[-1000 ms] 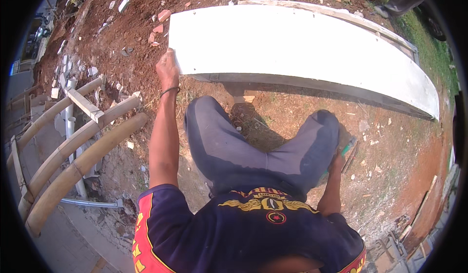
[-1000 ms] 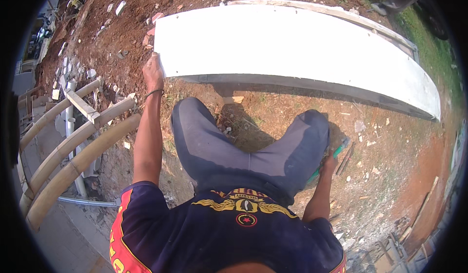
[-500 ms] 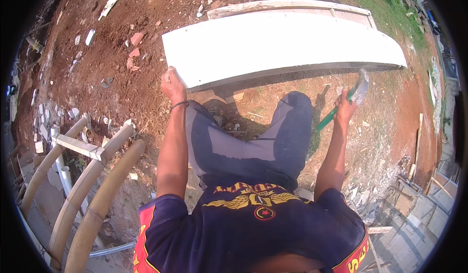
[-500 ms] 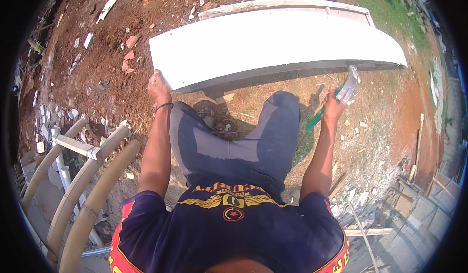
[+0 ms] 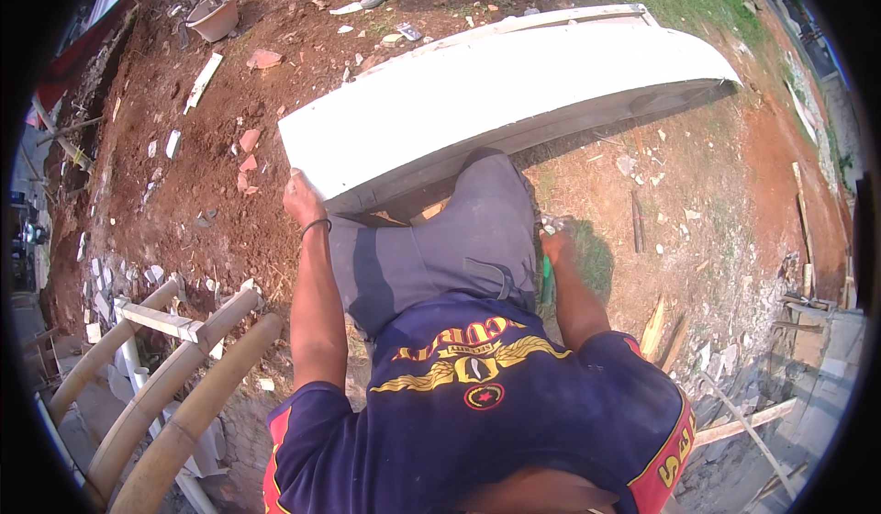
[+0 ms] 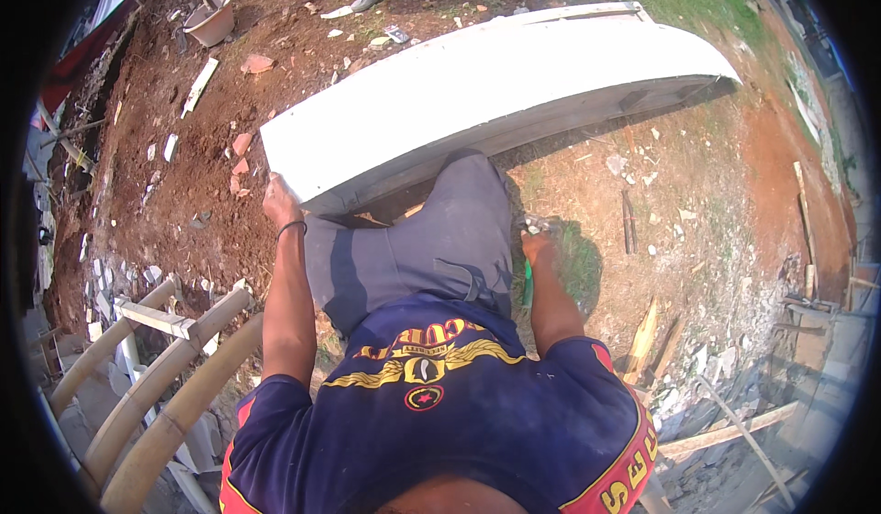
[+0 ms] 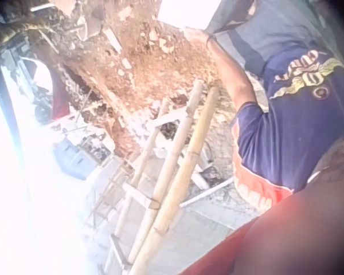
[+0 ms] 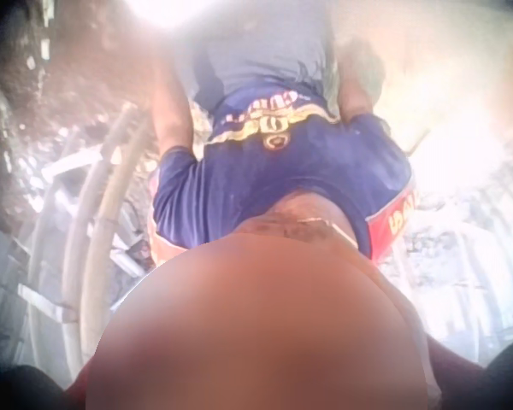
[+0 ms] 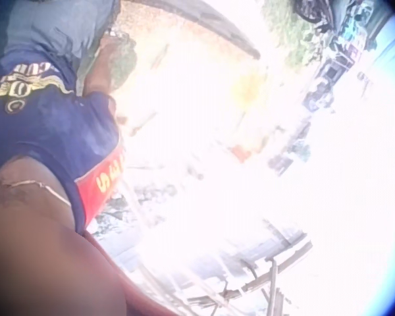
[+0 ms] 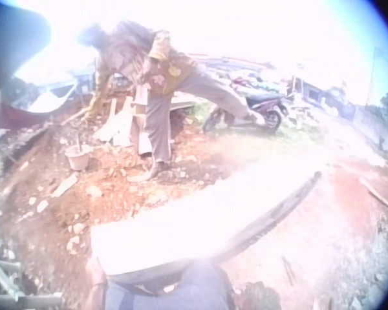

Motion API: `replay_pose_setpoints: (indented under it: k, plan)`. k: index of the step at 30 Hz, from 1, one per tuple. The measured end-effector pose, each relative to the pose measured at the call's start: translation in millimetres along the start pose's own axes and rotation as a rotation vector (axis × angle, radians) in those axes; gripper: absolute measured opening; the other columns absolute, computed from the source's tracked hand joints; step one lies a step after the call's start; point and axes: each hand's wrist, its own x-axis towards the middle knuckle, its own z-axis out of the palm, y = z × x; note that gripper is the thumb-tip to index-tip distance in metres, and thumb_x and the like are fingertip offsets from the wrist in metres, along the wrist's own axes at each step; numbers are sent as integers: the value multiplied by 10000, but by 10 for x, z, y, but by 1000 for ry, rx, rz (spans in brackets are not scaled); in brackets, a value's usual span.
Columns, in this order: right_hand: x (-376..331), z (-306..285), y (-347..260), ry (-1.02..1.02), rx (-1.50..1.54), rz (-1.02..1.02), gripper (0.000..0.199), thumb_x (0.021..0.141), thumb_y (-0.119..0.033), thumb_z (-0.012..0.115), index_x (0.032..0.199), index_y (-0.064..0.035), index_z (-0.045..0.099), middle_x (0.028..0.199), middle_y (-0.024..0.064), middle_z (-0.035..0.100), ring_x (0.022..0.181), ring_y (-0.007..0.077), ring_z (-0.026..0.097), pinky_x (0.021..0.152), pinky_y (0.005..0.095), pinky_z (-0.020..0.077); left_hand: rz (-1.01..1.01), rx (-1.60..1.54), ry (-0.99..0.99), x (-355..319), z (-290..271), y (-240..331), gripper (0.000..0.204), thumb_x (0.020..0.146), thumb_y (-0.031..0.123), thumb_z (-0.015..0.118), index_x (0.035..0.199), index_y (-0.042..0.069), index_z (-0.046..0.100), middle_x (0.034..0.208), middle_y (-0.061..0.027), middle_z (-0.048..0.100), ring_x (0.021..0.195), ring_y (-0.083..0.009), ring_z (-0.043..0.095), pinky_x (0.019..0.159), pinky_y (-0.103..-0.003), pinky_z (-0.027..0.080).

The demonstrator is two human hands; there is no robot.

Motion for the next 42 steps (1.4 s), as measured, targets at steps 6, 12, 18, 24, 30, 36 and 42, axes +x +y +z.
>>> replay_pose_setpoints:
  k: [6,12,18,24,30,36,42]
  plan:
    - [627,-773,-1406,-70,1224,-246,480,974,-463,547,1086,3,582,853,38,637,716,102,633,573,245,493,-138,-325,-120,-38,-14,4,409,1000,345,530,928,-36,662,787,-15,614,678,-107,532,589,-272,428]
    - [685,-1435,-2166,-7,1265,-48,536,880,-470,674,890,57,571,647,84,580,492,144,549,428,303,419,-103,-244,-235,-103,-101,130,463,1005,350,472,980,-84,632,905,-120,647,799,-188,594,715,-337,490]
    - [720,-1518,-2127,-156,1322,-98,463,900,-422,673,859,17,530,614,43,517,464,114,423,405,293,331,3,-158,-259,42,-94,83,470,983,360,462,950,-87,605,896,-131,627,798,-197,546,706,-358,458]
    - [790,-1418,-2202,-145,1508,-156,438,913,-413,667,902,0,521,657,27,507,513,87,408,429,265,326,84,-23,-351,124,-113,140,538,987,389,432,954,-124,587,875,-179,636,778,-233,526,717,-391,450]
    - [719,-1522,-2206,-141,1565,-176,426,919,-381,665,938,18,517,664,18,494,527,73,408,451,235,329,210,243,-316,10,-109,343,638,1007,441,366,991,-156,588,900,-265,648,818,-299,577,779,-433,463]
    - [793,-1483,-2222,-153,1352,-125,398,935,-414,649,883,-77,442,611,-23,465,491,57,389,444,237,312,221,136,-318,212,-127,258,568,1003,404,415,774,-93,570,669,-121,572,633,-212,483,590,-390,404]
    - [971,-1461,-2197,-179,1275,-135,449,903,-469,668,824,-56,509,566,-12,465,432,79,391,390,251,283,-84,-120,-420,429,-136,-32,472,967,390,550,922,-65,669,809,-50,643,727,-113,551,664,-281,451]
